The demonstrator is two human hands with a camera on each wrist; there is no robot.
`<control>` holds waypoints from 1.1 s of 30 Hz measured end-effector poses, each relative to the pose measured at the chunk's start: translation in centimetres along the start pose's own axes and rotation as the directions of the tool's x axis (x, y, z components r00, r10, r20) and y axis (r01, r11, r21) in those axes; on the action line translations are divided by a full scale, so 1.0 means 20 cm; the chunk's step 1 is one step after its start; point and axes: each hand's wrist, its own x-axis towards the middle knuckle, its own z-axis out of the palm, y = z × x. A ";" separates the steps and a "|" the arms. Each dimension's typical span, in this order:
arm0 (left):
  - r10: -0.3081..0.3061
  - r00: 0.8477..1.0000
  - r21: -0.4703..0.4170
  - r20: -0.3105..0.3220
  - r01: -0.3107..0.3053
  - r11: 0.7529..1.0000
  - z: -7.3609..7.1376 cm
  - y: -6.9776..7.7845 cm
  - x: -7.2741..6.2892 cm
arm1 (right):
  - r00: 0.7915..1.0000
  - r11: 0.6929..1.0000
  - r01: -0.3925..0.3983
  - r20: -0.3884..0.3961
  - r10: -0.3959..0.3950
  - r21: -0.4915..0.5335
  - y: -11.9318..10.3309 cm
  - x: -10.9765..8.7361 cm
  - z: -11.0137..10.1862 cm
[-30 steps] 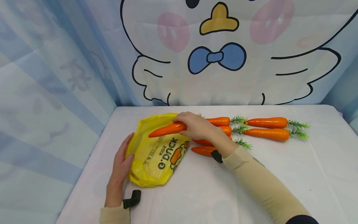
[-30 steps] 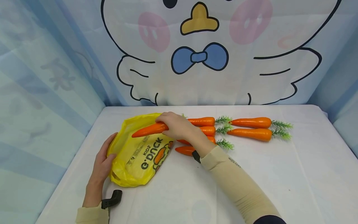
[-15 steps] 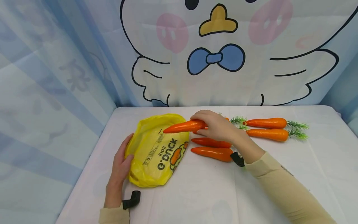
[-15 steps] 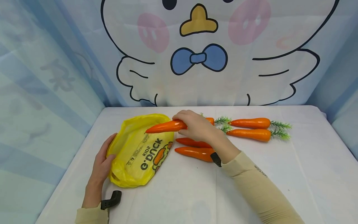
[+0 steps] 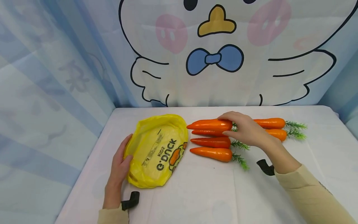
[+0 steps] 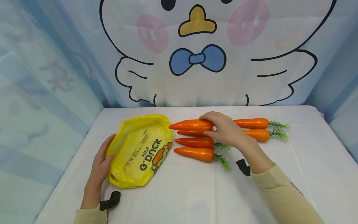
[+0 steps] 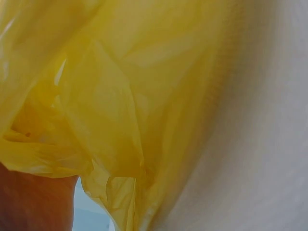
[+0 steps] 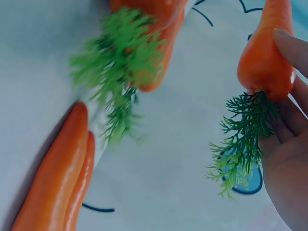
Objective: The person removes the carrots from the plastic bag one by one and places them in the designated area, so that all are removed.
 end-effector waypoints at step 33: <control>0.020 1.000 -0.018 -0.010 -0.020 1.000 -0.01 -0.01 0.00 | 0.974 0.965 -0.204 -0.133 0.183 -0.165 0.44 -0.58 -0.16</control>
